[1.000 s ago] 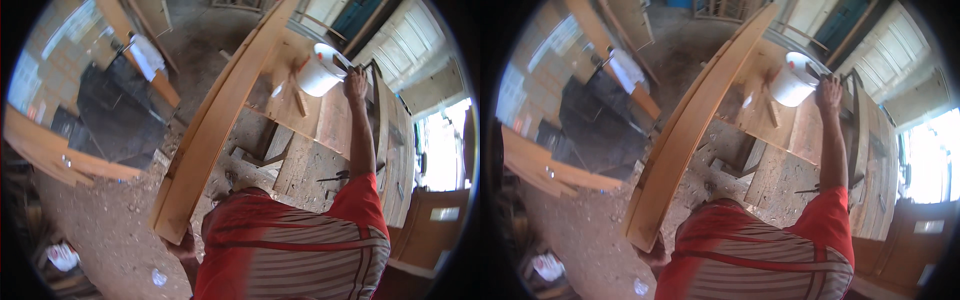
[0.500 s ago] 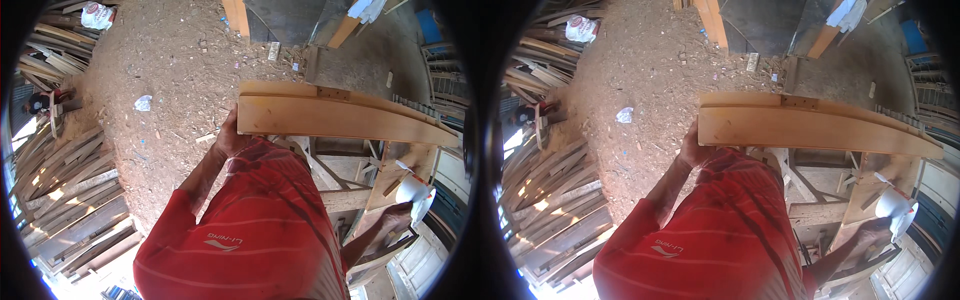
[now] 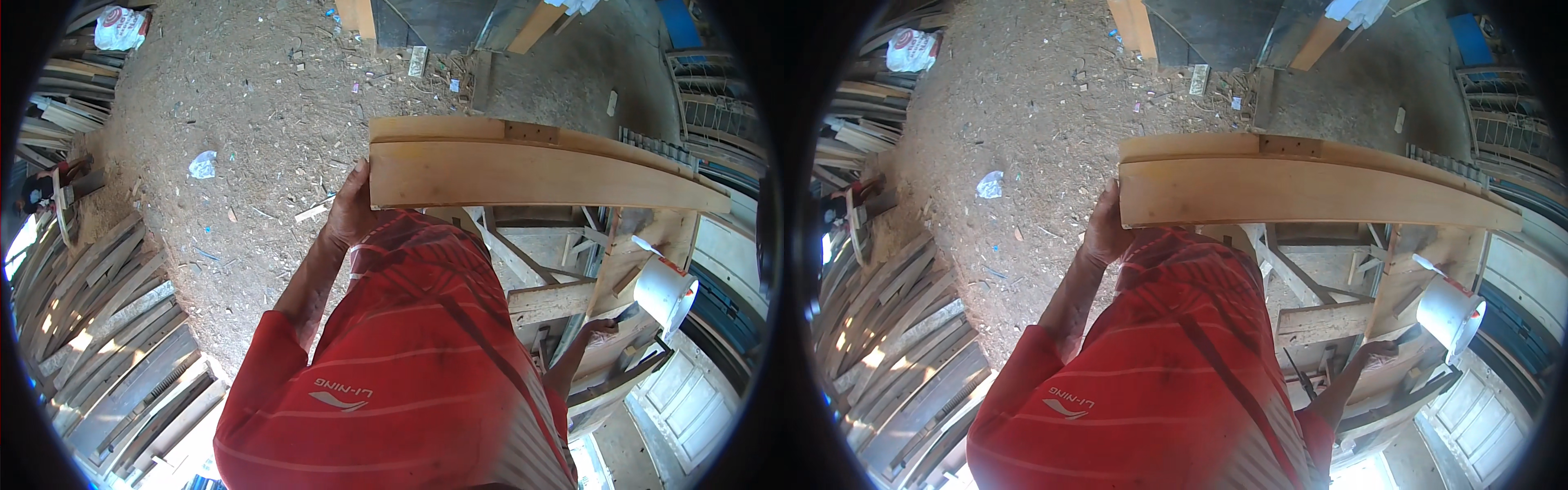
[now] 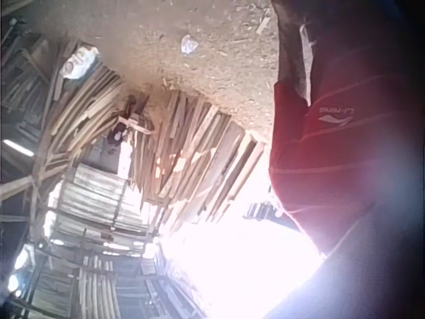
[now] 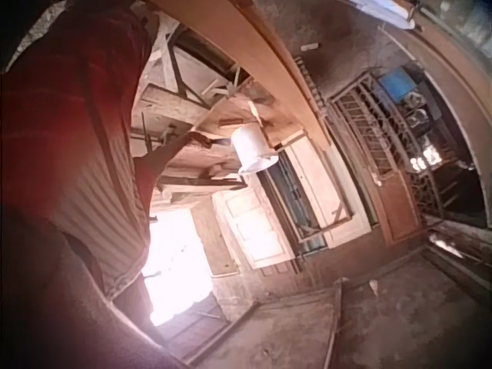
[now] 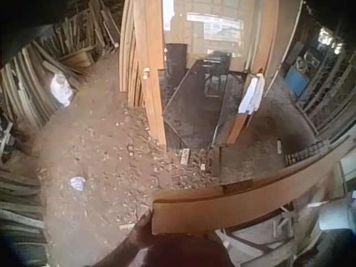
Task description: The person applies glue from a bottle into a pre-drilled hole and along the edge of a wooden plank, then spreads the glue using a putty knife.
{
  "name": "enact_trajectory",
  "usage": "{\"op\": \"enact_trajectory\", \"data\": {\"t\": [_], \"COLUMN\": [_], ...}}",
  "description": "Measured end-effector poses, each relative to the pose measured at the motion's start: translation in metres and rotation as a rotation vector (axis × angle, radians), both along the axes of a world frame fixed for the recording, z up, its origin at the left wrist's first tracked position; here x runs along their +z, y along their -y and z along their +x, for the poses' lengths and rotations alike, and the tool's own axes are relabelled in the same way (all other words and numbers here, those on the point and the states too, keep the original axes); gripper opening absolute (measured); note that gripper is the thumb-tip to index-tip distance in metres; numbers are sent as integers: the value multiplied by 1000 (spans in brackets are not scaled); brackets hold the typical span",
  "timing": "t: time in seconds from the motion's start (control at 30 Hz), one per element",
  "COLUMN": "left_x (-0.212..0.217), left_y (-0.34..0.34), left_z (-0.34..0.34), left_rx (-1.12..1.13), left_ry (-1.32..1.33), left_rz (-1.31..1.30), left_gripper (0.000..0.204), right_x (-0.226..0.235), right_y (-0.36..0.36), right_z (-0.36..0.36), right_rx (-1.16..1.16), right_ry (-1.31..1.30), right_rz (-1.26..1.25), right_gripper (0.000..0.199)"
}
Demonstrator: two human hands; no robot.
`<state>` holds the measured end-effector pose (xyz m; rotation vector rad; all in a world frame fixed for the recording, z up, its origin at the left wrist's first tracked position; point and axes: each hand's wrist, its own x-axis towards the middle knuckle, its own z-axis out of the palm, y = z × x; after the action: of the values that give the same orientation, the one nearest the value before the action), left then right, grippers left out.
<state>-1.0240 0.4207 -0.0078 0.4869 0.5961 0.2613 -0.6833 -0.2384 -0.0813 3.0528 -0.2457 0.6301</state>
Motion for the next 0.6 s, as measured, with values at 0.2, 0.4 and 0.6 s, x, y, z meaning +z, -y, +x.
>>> {"op": "enact_trajectory", "data": {"t": [0.2,0.4,0.6], "left_x": [-2,-7,26], "left_y": [1,4,15], "left_z": [5,3,12], "left_rx": [-24,-40,88], "left_ry": [-23,51,57], "left_rz": [-70,-91,-70], "left_gripper": [82,78,72], "right_x": [-19,5,-13], "right_y": [62,9,-9], "right_z": [-30,-28,-27], "right_rx": [-78,-279,-267], "right_ry": [-197,-232,-272], "right_rz": [-187,135,151], "right_gripper": [45,50,46]}}
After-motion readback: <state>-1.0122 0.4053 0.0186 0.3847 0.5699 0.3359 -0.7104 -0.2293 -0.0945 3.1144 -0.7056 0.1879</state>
